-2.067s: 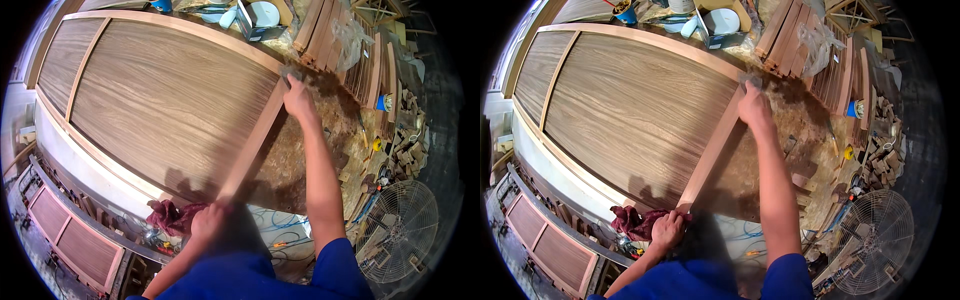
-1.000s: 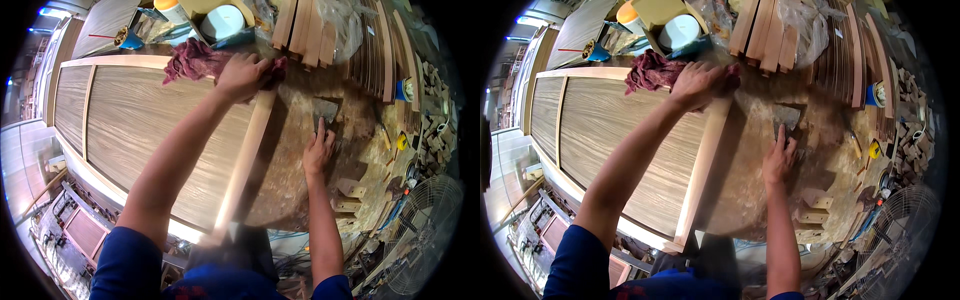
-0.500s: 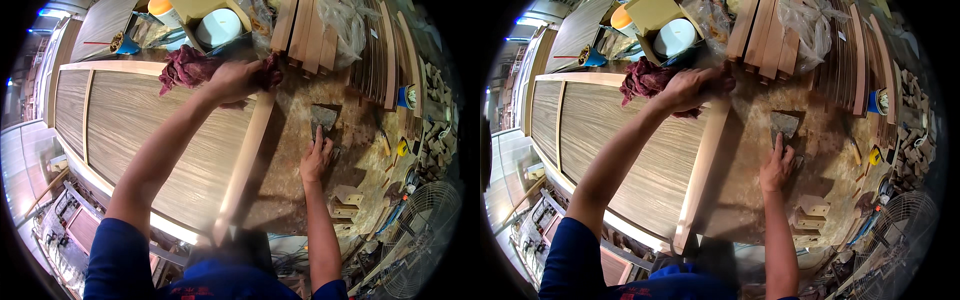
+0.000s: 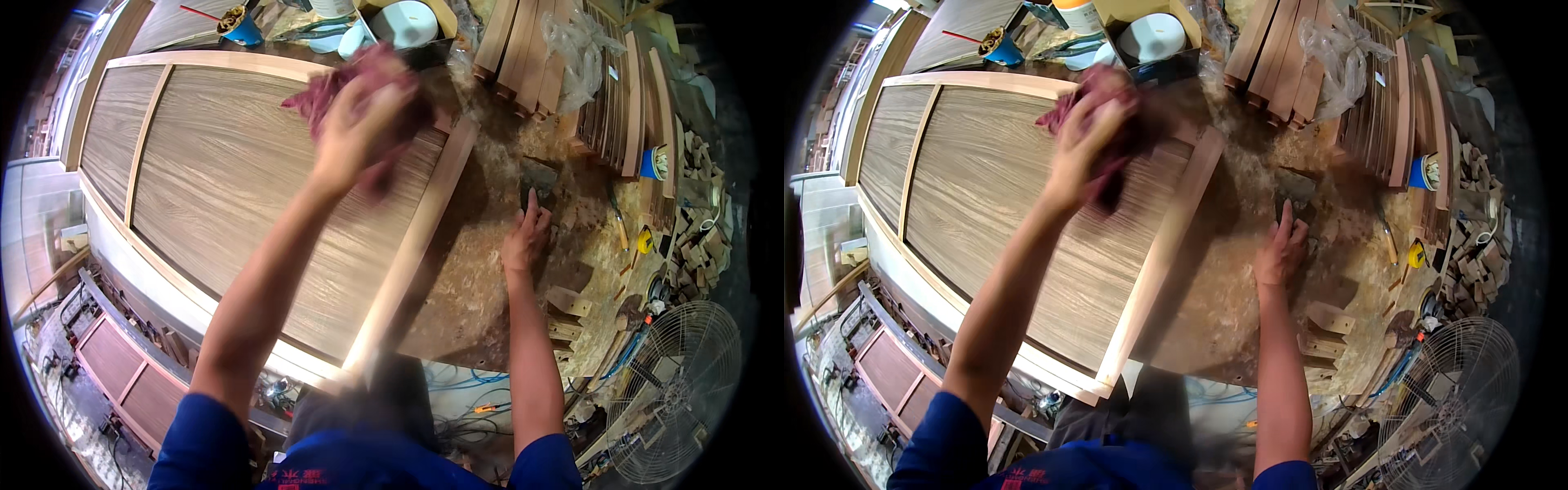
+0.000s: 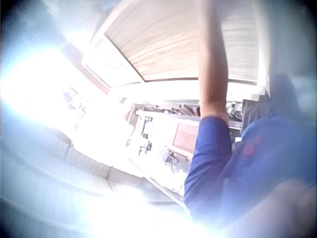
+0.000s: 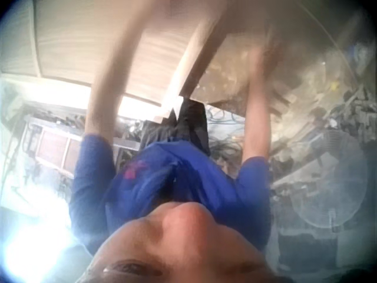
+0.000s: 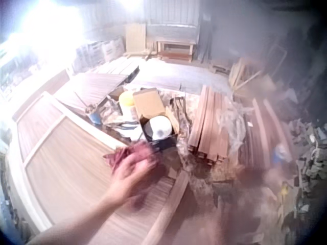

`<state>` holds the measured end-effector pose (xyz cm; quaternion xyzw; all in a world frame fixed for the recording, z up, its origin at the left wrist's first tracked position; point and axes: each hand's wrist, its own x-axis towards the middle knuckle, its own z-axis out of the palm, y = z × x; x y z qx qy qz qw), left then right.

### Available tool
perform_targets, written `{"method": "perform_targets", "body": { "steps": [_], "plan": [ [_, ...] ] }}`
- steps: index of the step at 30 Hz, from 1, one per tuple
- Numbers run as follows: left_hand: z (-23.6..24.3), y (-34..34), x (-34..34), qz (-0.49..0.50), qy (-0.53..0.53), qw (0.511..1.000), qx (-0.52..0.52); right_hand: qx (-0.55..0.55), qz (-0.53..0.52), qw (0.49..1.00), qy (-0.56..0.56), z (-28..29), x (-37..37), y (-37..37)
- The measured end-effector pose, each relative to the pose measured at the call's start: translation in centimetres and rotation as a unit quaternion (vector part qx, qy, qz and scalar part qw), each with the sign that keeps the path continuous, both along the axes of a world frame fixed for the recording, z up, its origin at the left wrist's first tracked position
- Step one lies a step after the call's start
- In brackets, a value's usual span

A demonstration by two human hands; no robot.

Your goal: The person cleans and smooths a large wooden door panel in a workshop. They first wipe the surface with a cloth, then scrape the edges with a metal tool, and finally use a handheld electric sander to smooth the wood grain.

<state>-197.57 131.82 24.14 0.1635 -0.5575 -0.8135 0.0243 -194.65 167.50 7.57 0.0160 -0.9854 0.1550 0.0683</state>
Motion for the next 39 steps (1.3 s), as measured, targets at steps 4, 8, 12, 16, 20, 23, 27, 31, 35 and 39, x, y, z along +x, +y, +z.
{"method": "perform_targets", "body": {
  "steps": [4, 8, 12, 16, 20, 23, 27, 31, 35, 39],
  "plan": [
    [3.6, -8.8, 22.1, -0.010, -0.051, 0.951, -0.304, -0.136, -0.008, 0.989, 0.054, 1.5, 0.3, 0.1],
    [12.1, -12.9, 41.0, -0.055, -0.135, 0.863, -0.483, -0.369, 0.056, 0.927, -0.026, 11.2, 9.7, -7.5],
    [13.3, -13.0, 55.2, 0.285, -0.177, 0.940, -0.063, -0.345, 0.379, 0.817, -0.265, 19.3, 27.9, -18.2],
    [10.7, -14.5, 62.3, 0.130, -0.302, 0.852, -0.408, -0.310, 0.554, 0.678, -0.371, 24.3, 41.4, -31.1],
    [8.3, -17.7, 65.4, 0.374, -0.289, 0.868, -0.151, -0.288, 0.400, 0.652, -0.576, 26.3, 45.3, -39.5],
    [9.6, -22.3, 68.2, 0.401, -0.314, 0.840, -0.188, -0.198, 0.470, 0.622, -0.594, 26.8, 47.7, -46.9],
    [8.5, -29.9, 71.3, 0.504, -0.290, 0.811, -0.074, -0.135, 0.529, 0.663, -0.513, 28.8, 51.9, -55.3],
    [4.3, -36.4, 72.4, 0.601, -0.247, 0.760, -0.011, -0.160, 0.553, 0.671, -0.468, 28.1, 52.1, -60.6],
    [2.3, -47.4, 77.8, 0.643, -0.252, 0.720, -0.070, -0.222, 0.376, 0.760, -0.481, 28.4, 46.5, -63.6],
    [5.4, -55.3, 73.7, 0.542, -0.249, 0.776, -0.206, -0.267, 0.355, 0.814, -0.374, 21.7, 38.4, -67.2]
  ]
}}
